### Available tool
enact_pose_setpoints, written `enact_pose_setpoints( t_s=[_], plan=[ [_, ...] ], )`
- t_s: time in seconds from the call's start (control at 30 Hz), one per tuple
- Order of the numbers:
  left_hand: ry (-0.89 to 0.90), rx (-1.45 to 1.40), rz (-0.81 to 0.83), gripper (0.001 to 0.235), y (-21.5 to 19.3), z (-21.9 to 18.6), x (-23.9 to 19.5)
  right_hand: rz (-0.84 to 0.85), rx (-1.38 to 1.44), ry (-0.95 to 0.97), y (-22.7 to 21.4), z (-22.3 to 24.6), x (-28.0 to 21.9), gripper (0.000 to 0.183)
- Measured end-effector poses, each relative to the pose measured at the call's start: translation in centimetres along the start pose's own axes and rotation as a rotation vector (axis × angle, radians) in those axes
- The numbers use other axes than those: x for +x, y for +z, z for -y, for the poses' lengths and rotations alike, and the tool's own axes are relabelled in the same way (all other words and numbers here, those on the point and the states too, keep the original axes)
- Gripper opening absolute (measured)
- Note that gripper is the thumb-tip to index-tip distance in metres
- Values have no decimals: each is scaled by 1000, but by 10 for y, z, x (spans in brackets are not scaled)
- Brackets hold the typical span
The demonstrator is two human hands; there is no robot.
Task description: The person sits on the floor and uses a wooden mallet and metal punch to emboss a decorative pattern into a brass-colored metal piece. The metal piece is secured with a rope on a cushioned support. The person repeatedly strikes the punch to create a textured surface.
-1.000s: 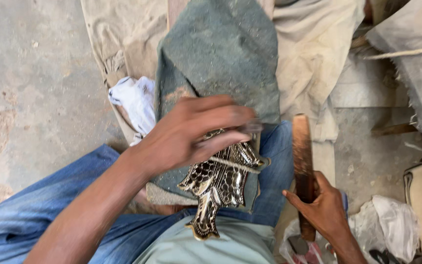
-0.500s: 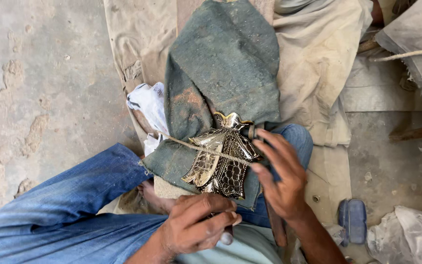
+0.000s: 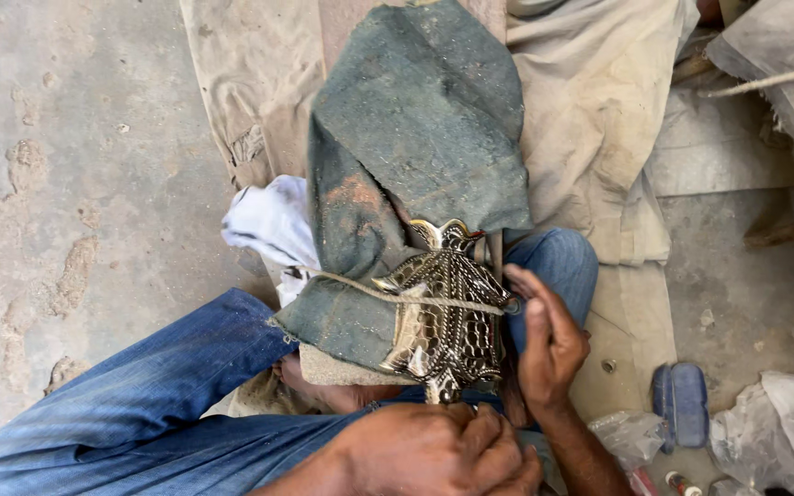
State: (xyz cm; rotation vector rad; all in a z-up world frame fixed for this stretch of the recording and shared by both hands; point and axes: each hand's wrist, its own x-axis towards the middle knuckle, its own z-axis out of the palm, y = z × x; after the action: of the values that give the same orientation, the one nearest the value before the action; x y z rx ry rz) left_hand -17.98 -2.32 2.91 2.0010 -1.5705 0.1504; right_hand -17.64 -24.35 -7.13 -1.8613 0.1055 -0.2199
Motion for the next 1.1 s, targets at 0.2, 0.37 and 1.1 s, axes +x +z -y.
enact_pose_setpoints(
  t_s=[0.2, 0.37, 1.1],
  plan=[
    [-228, -549, -276, 31, 0, 3, -18, 395, -326, 51, -28, -63, -12, 64],
    [-737, -735, -724, 16, -19, 34, -10, 585, -399, 255, -41, -52, -39, 101],
    [-479, -520, -347, 46, -19, 162, 7, 197, 105, 187, -111, 77, 49, 62]
  ],
)
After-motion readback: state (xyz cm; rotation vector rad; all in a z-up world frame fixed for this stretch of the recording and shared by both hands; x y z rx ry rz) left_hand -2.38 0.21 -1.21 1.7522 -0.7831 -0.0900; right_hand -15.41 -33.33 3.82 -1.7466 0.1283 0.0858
